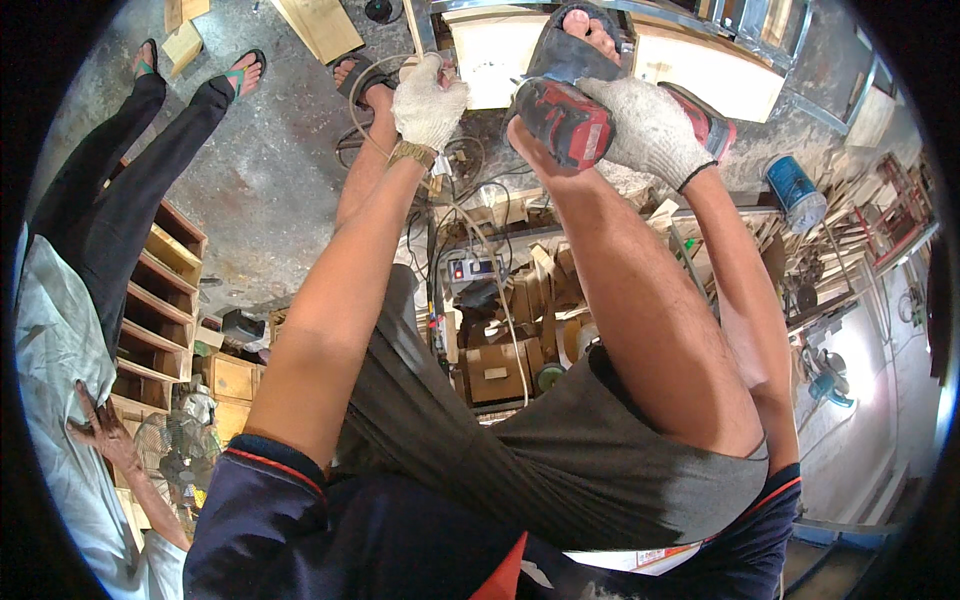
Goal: The person uses a jigsaw to cut a circular shape from a plywood sheet, then uses a cordless drill to fasten screws into a wooden frame. The person handles the plywood and frame, and uses power tools throughout.
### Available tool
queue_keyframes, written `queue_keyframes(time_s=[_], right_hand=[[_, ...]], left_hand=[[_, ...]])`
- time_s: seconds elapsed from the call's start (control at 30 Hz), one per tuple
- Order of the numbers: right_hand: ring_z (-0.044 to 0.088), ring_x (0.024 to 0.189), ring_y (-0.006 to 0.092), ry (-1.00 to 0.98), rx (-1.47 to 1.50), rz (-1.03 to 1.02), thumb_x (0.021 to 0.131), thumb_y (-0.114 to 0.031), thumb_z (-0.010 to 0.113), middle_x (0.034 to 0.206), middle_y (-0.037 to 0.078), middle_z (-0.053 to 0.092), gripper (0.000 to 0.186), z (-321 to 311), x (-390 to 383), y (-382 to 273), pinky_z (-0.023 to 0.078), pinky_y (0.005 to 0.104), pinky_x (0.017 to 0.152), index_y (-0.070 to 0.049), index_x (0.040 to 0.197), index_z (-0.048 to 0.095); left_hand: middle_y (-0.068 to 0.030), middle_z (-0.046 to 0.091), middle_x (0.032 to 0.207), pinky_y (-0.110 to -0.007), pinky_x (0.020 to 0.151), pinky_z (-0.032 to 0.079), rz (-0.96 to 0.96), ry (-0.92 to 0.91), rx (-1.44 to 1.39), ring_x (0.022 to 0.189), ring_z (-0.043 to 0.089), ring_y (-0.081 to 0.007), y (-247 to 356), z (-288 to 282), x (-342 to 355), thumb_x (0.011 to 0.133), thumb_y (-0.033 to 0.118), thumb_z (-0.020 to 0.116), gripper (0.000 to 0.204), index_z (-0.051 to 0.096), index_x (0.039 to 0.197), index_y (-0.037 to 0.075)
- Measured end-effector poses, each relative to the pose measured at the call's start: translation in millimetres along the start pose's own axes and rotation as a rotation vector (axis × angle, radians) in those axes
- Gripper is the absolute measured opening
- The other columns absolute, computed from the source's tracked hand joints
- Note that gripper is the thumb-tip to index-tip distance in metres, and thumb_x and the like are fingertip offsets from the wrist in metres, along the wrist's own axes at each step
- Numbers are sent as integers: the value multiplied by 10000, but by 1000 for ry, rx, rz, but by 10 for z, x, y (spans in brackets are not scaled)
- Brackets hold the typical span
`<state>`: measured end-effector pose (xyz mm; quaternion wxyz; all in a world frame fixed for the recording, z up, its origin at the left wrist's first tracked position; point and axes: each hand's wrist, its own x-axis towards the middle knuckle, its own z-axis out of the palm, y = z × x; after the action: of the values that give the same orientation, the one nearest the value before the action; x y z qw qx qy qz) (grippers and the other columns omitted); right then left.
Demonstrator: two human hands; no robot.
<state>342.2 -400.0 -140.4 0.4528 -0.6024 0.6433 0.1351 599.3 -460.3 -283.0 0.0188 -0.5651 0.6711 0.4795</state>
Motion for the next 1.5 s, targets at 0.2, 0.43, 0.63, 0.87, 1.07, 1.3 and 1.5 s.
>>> queue_keyframes(time_s=[0.2,0.43,0.63,0.87,1.07,1.3,1.5], right_hand=[[671,978,358,10,-27,-4,801,-301,693,1017,181,696,427,26,-29,-7,538,478,847,-128,1188,635],[676,956,369,-32,-10,11,801,-307,698,998,188,698,439,19,-25,-29,544,484,826,-128,1197,635],[668,952,383,45,7,-23,754,-346,768,995,201,692,516,56,-38,-48,540,480,835,-77,1173,633],[670,996,365,-99,-22,35,805,-339,706,1033,192,692,468,16,1,-57,537,480,859,-125,1214,630],[672,993,363,-37,-22,-11,813,-350,695,1031,187,695,456,11,-4,-77,543,475,856,-122,1202,631],[672,998,362,-44,-26,8,809,-342,701,1045,189,692,471,8,7,-58,543,474,862,-126,1221,628],[673,994,361,-28,-27,2,814,-331,697,1037,188,695,460,3,23,-52,541,474,862,-129,1223,630]], left_hand=[[-108,654,888,-368,725,515,154,-63,110,805,658,-289,-154,11,43,838,217,697,235,629,1005,67],[-95,660,952,-389,720,523,345,-46,225,844,663,-314,-318,10,98,851,252,695,249,628,1022,83],[-89,662,1029,-403,743,540,313,3,277,896,676,-324,-287,-93,103,851,291,708,295,626,1072,112],[-82,639,1051,-412,709,554,461,-108,362,900,681,-318,-259,-113,216,857,283,703,318,605,1116,126],[-103,621,1045,-435,698,548,409,-102,337,882,669,-347,-292,-162,237,845,255,707,326,600,1122,121],[-122,605,1050,-448,705,539,395,-80,297,869,658,-364,-278,-202,223,822,204,710,327,588,1107,102],[-108,639,901,-370,709,533,247,-50,172,775,657,-278,-169,-329,112,829,151,695,206,609,992,58]])
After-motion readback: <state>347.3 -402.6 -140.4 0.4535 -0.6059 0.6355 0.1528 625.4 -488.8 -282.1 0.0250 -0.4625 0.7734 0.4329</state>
